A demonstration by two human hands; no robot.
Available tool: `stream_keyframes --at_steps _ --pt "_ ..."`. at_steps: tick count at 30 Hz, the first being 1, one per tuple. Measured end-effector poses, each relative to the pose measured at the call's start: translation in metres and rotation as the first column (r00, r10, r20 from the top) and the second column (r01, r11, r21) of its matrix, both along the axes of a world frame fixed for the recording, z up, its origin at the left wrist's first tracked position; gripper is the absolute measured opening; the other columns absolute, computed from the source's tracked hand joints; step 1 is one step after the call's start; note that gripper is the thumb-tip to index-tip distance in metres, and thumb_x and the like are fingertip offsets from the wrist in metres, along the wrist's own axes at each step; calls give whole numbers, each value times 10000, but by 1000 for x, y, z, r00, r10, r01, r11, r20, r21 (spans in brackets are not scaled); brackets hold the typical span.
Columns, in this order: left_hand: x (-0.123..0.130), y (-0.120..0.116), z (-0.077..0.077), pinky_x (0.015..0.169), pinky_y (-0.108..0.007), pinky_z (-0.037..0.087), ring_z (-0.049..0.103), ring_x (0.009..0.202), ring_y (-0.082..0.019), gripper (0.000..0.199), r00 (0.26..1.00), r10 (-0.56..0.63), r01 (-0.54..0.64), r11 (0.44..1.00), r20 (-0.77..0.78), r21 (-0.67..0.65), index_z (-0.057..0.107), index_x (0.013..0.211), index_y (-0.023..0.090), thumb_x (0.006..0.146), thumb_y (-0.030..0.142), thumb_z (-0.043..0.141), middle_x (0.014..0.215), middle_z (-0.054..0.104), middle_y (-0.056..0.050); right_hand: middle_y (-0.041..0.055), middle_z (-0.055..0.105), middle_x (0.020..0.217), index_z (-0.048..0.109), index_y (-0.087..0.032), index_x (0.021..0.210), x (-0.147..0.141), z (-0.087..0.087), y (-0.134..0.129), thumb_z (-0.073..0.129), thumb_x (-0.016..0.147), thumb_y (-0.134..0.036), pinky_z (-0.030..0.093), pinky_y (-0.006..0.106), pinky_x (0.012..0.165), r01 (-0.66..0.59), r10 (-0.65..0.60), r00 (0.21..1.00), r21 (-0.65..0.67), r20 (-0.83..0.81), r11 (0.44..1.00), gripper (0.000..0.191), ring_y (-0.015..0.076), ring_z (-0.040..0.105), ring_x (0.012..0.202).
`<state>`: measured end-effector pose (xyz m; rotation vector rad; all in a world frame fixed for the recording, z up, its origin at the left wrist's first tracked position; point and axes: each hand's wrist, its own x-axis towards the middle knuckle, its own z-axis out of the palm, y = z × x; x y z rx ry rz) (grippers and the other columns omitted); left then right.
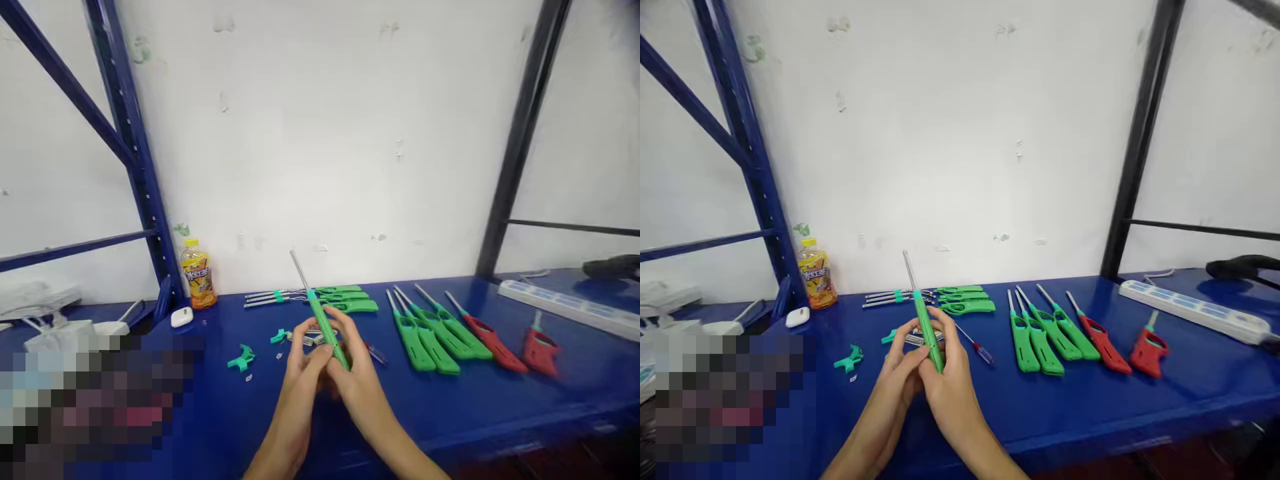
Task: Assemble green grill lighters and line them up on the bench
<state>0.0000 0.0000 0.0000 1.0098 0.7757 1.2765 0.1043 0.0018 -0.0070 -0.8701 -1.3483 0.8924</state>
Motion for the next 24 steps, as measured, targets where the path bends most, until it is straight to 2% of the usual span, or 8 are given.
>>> stream_keyframes --at_steps 4,9,15,19,24 --pt "-1 -1 -1 596 -235 441 552 604 -134 637 999 34 -34 999 -8 -7 494 1417 309 854 443 759 716 587 66 72 633 1432 548 -273 1477 -2 3 -1 580 875 -250 507 454 1058 -10 10 1000 23 -2 1000 603 295 605 1282" --pt "-1 -2 0 593 -234 444 597 648 -152 647 999 52 -52 999 -9 -1 505 1413 309 833 446 755 780 618 46 53 642 1443 585 -303 1474 -3 3 -2 591 854 -183 573 415 953 14 -14 1000 68 -2 998 632 294 623 1259" --pt "-2 -5 2 615 -238 454 612 691 -157 595 1000 18 -18 1000 16 1 492 1408 305 868 416 717 832 654 32 42 604 1499 561 -303 1499 -2 3 -1 558 847 -142 556 436 1007 1 -3 1000 81 21 997 672 293 573 1341" --pt "-2 -5 2 612 -236 456 605 670 -151 607 1000 21 -22 1000 12 14 493 1396 299 857 422 743 796 653 40 40 591 1518 551 -299 1508 0 3 0 563 875 -163 521 456 1070 -5 1 999 95 36 995 648 294 532 1395" --pt "-1 -2 0 592 -230 443 589 623 -138 563 1000 10 -10 1000 21 16 508 1331 293 844 420 762 742 633 58 41 576 1538 544 -297 1524 0 2 0 549 892 -161 528 451 1068 10 -18 998 130 53 991 646 295 534 1402"
